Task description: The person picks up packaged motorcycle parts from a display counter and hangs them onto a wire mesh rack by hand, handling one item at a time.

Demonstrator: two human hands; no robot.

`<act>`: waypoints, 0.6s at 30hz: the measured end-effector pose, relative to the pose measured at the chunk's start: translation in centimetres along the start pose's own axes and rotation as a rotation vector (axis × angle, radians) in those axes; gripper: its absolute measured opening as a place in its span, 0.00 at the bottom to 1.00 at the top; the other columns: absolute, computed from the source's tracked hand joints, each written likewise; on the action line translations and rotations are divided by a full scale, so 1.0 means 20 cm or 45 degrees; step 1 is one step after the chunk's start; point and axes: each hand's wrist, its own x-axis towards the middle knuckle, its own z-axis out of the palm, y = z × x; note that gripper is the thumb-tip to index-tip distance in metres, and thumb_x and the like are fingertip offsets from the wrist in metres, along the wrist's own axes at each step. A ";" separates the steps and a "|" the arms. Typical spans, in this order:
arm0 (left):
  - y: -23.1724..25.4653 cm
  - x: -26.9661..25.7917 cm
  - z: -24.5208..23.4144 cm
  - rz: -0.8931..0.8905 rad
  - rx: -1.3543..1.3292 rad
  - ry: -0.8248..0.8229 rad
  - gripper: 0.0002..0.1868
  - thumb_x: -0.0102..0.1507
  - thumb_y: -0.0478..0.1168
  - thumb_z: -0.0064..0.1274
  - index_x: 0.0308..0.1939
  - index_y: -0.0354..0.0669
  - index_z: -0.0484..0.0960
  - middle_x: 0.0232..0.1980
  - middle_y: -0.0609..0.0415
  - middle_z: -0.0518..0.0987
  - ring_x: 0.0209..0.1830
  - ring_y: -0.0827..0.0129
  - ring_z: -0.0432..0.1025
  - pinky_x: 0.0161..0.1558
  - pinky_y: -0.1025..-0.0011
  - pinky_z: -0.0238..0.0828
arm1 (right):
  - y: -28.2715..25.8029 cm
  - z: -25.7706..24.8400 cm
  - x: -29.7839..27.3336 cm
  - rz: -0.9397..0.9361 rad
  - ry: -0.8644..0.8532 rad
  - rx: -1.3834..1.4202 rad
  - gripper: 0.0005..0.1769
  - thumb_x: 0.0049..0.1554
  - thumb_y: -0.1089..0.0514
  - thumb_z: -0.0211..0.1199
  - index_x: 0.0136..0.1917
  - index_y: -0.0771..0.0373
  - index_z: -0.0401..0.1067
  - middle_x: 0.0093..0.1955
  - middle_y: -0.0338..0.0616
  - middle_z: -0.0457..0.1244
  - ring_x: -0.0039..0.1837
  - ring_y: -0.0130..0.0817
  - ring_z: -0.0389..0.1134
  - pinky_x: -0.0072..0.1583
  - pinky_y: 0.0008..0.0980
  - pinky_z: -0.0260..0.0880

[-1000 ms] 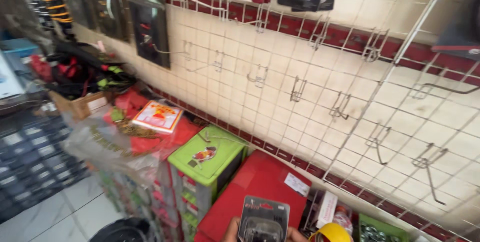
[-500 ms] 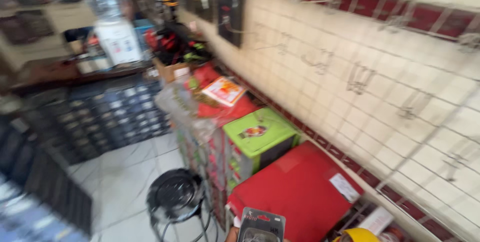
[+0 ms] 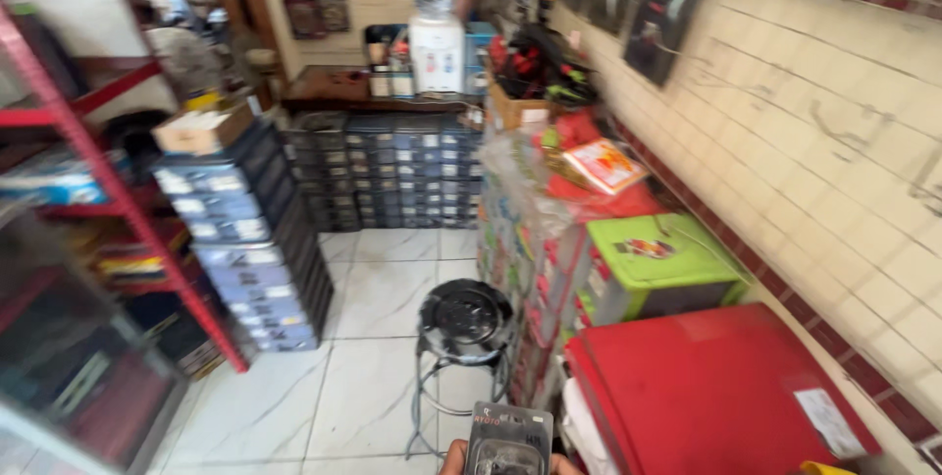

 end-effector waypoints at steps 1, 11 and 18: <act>0.02 -0.04 -0.03 0.016 0.009 0.030 0.17 0.60 0.32 0.63 0.47 0.37 0.71 0.44 0.43 0.83 0.44 0.68 0.78 0.51 0.67 0.74 | 0.01 0.03 -0.01 -0.007 -0.043 -0.015 0.25 0.55 0.67 0.67 0.66 0.67 0.69 0.60 0.58 0.72 0.62 0.44 0.74 0.65 0.43 0.71; 0.30 -0.78 -0.38 0.083 0.105 0.447 0.15 0.59 0.32 0.63 0.44 0.38 0.72 0.40 0.43 0.84 0.41 0.69 0.78 0.47 0.68 0.74 | 0.26 0.56 -0.26 0.090 -0.596 -0.175 0.28 0.54 0.62 0.69 0.67 0.65 0.69 0.58 0.56 0.73 0.61 0.42 0.74 0.64 0.42 0.72; 0.65 -1.35 -0.35 0.036 0.092 0.779 0.18 0.58 0.35 0.63 0.48 0.36 0.73 0.44 0.41 0.86 0.45 0.65 0.81 0.52 0.65 0.76 | 0.44 0.95 -0.67 0.057 -0.692 -0.329 0.25 0.50 0.63 0.74 0.59 0.72 0.73 0.52 0.57 0.75 0.55 0.39 0.77 0.60 0.37 0.74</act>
